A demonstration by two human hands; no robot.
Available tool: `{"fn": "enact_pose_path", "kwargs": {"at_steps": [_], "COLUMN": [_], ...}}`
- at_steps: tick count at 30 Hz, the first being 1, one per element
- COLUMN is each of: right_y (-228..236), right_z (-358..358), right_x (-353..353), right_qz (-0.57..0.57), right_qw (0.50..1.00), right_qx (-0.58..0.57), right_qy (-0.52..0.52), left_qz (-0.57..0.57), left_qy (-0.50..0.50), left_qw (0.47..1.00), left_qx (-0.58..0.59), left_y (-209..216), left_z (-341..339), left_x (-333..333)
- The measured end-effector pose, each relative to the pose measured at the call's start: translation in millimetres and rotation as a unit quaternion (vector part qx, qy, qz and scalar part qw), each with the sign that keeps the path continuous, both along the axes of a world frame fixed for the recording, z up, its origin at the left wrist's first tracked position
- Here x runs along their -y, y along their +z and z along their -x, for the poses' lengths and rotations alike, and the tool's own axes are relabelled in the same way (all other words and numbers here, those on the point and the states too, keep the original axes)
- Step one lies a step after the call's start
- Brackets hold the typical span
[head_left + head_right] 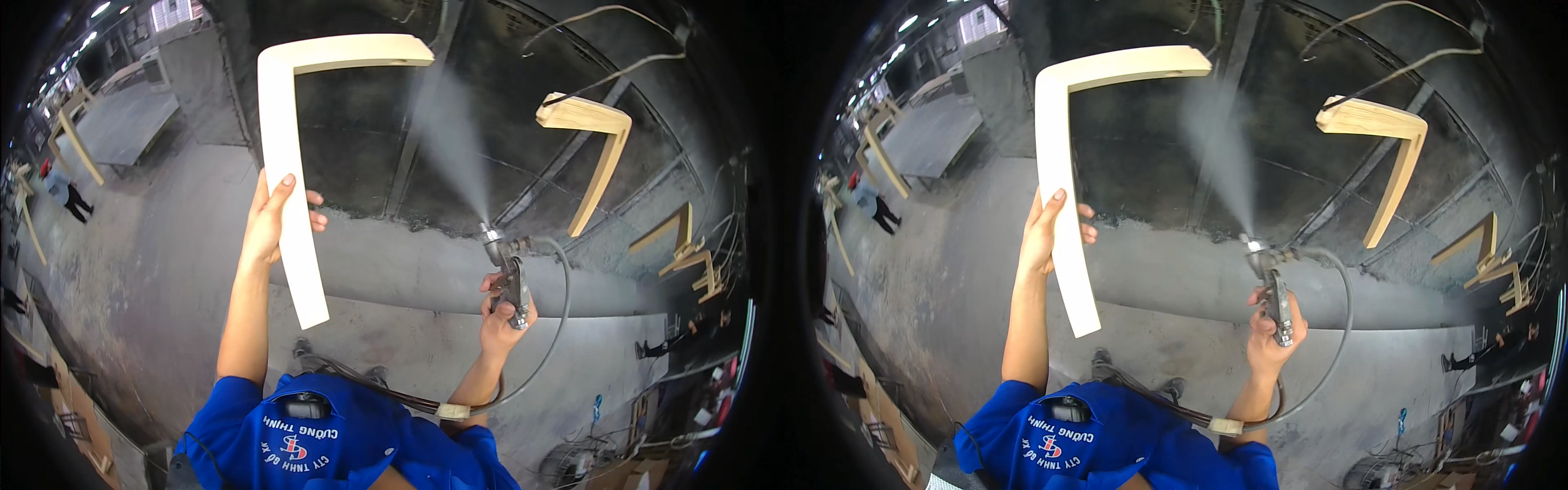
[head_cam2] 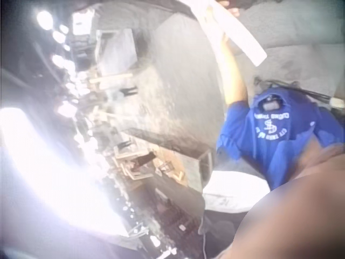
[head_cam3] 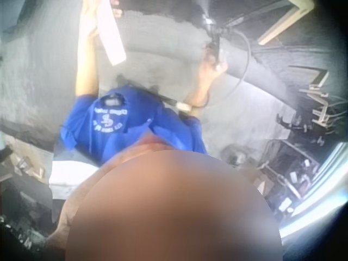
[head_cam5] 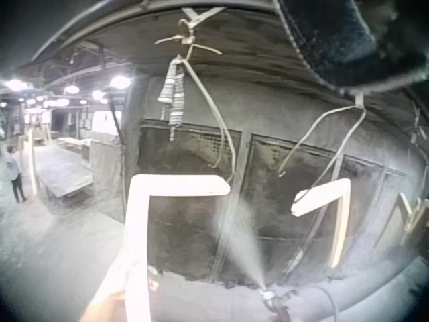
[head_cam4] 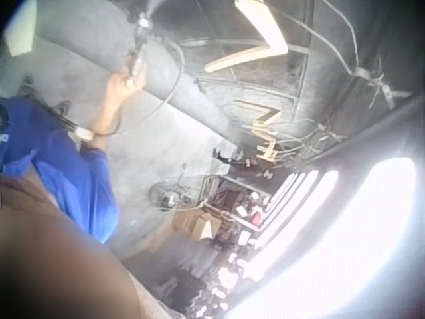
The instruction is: The person uses a spray gun to apply a white coating to L-shaped wooden pieces. They hold each piece in one hand and spray it with the other, rotating the piece to cover multiple sides before placing it back on a rack.
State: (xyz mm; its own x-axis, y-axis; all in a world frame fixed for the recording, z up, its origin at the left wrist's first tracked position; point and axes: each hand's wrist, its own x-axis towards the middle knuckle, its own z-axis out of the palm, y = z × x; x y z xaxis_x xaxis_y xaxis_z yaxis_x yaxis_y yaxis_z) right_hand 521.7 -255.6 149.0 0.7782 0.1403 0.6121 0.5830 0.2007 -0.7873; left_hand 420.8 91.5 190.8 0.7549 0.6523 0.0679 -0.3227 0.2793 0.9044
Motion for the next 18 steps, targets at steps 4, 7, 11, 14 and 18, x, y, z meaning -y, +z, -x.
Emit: {"fn": "enact_pose_path", "kwargs": {"at_steps": [4,7,11,14,18], "right_y": [52,71,108,145,195], "right_z": [-17,-30,-53,-57,-33], "right_x": [-4,-23,-43,-63,-77], "right_qz": [-0.004,0.031,0.094,0.13,0.148], "right_qw": [0.987,0.996,0.995,0.989,0.976], "right_qx": [-0.008,-0.021,0.001,0.047,0.056], "right_qy": [0.16,0.084,-0.039,-0.05,0.148], "left_qz": [-0.033,-0.05,-0.107,-0.162,-0.218], "left_qy": [-0.045,-0.015,0.002,0.034,0.065], "left_qw": [0.998,0.999,0.994,0.986,0.973], "left_qx": [0.007,0.004,0.011,0.013,0.032], "left_y": [-1,-9,-20,-30,-43], "left_z": [2,9,5,-1,-9], "left_x": [-9,-34,-74,-100,-130]}}
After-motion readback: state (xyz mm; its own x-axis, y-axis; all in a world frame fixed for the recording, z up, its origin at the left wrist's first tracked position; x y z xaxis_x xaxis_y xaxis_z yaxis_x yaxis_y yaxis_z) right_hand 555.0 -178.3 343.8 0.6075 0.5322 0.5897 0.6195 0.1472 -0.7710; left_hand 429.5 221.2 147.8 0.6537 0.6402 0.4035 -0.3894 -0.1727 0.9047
